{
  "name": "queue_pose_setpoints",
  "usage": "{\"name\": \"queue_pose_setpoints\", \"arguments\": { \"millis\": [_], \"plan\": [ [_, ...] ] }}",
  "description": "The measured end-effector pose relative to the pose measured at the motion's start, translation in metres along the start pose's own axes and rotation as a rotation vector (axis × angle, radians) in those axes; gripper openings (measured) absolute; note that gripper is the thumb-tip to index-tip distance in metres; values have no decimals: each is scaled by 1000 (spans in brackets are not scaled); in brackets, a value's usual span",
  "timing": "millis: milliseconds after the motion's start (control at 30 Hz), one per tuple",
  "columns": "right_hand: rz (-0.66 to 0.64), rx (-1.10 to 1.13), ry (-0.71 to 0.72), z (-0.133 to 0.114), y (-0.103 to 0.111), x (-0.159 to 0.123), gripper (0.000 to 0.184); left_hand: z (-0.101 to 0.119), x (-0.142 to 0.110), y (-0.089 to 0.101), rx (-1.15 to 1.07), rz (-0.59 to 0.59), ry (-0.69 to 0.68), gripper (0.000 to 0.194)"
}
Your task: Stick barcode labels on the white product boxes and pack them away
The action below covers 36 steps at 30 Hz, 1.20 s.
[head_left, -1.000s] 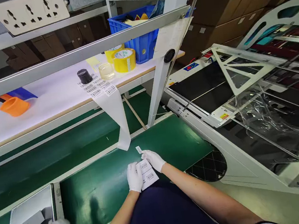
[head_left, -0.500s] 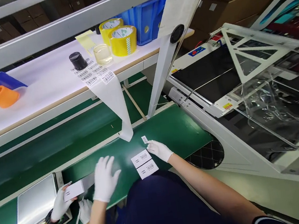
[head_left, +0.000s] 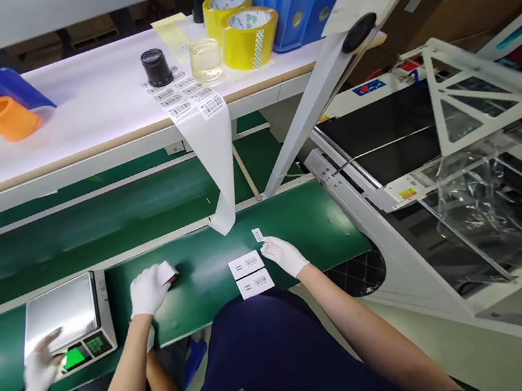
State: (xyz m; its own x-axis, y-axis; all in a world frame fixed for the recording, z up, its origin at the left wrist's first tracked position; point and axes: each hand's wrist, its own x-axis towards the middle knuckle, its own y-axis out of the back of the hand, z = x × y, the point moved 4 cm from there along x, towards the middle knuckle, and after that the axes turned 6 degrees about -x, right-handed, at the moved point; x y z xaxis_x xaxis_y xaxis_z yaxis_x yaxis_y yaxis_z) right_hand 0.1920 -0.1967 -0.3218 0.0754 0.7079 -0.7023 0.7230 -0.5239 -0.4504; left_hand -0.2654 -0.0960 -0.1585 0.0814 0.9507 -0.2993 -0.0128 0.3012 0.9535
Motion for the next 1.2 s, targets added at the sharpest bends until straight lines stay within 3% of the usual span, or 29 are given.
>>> {"name": "queue_pose_setpoints", "arguments": {
  "millis": [67, 200, 267, 333, 433, 533, 667, 767, 967, 1200],
  "plan": [
    [40, -99, 61, -6, 1, -7, 30, 58, 24, -21, -50, -4, -65, 63],
    [71, -387, 184, -25, -6, -21, 46, 181, 63, -53, -214, 1, -341, 61],
    [54, -548, 230, -36, -13, -25, 48, 225, 71, -65, -264, -91, -432, 63],
    [31, -735, 277, -47, -21, -28, 43, 250, 73, -79, -295, -209, -509, 67],
    [-7, -1036, 346, -61, -35, -33, 30, 253, 74, -100, -401, -369, -566, 70],
    [-39, -1240, 368, -69, -50, -37, 22, 229, 75, -119, -657, -455, -550, 77],
    [-109, -1352, 311, -69, -68, -32, 19, 200, 69, -138, -998, -469, -395, 83],
    [-145, -1383, 323, -65, -79, -17, 16, 196, 62, -146, -1149, -454, -333, 77],
    [-188, -1446, 336, -51, -88, 13, 14, 197, 64, -148, -1182, -476, -343, 70],
    [-136, -1558, 364, -41, -88, 22, 16, 197, 65, -149, -1172, -471, -364, 69]
  ]
}}
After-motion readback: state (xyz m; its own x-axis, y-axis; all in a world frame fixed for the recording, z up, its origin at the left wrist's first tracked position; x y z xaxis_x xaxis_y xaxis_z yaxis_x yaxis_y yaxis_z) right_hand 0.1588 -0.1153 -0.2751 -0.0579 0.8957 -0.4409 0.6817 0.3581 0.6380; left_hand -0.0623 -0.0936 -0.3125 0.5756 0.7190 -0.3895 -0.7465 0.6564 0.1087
